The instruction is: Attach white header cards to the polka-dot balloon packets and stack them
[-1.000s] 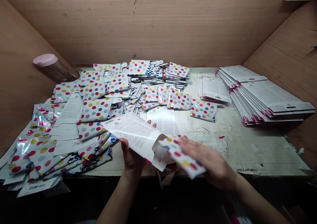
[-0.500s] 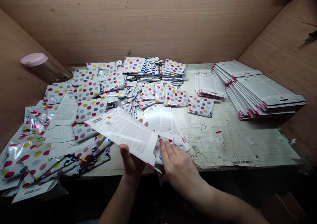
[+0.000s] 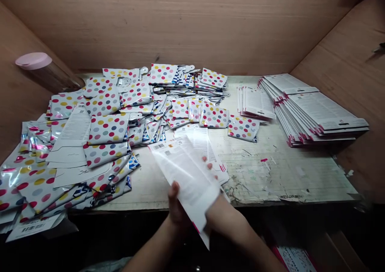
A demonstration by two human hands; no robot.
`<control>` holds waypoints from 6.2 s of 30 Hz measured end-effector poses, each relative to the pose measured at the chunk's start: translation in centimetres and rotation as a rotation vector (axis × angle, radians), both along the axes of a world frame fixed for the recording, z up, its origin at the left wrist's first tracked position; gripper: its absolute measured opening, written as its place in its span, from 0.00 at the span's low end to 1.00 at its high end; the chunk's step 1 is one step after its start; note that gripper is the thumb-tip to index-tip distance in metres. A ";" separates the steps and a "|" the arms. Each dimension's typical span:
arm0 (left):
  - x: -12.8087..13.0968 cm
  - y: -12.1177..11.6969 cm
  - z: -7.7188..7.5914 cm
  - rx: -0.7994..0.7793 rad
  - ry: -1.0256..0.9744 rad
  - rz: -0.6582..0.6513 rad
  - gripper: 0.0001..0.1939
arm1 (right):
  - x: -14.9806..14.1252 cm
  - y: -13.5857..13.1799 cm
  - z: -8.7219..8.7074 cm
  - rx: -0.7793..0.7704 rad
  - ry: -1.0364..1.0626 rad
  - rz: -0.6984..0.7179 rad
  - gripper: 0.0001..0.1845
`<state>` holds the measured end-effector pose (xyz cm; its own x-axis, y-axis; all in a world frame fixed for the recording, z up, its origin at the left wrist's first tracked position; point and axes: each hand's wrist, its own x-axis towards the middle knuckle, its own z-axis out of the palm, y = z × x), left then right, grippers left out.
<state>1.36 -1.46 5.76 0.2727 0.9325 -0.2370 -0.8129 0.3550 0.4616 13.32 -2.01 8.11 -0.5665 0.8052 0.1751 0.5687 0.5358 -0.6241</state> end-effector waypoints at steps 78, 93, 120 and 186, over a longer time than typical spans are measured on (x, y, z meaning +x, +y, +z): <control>-10.8 -5.4 -6.9 1.232 1.670 0.180 0.27 | 7.3 -2.8 -2.8 0.258 -0.322 -0.105 0.13; -8.6 -4.5 -5.9 0.366 2.242 0.319 0.22 | -2.0 0.2 -9.1 0.393 -0.096 -0.276 0.10; -6.4 7.4 -3.0 -0.028 1.784 0.061 0.32 | 20.6 20.2 -5.9 0.378 -0.557 -0.424 0.36; -1.3 0.5 1.5 0.213 1.833 -0.130 0.22 | -1.4 -0.3 -3.0 0.406 -0.559 -0.578 0.21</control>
<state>0.06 -0.98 7.27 -0.0955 0.9793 -0.1783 0.7208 0.1916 0.6661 11.93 -2.31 5.10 -0.1797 0.9272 0.3286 0.9817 0.1904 -0.0004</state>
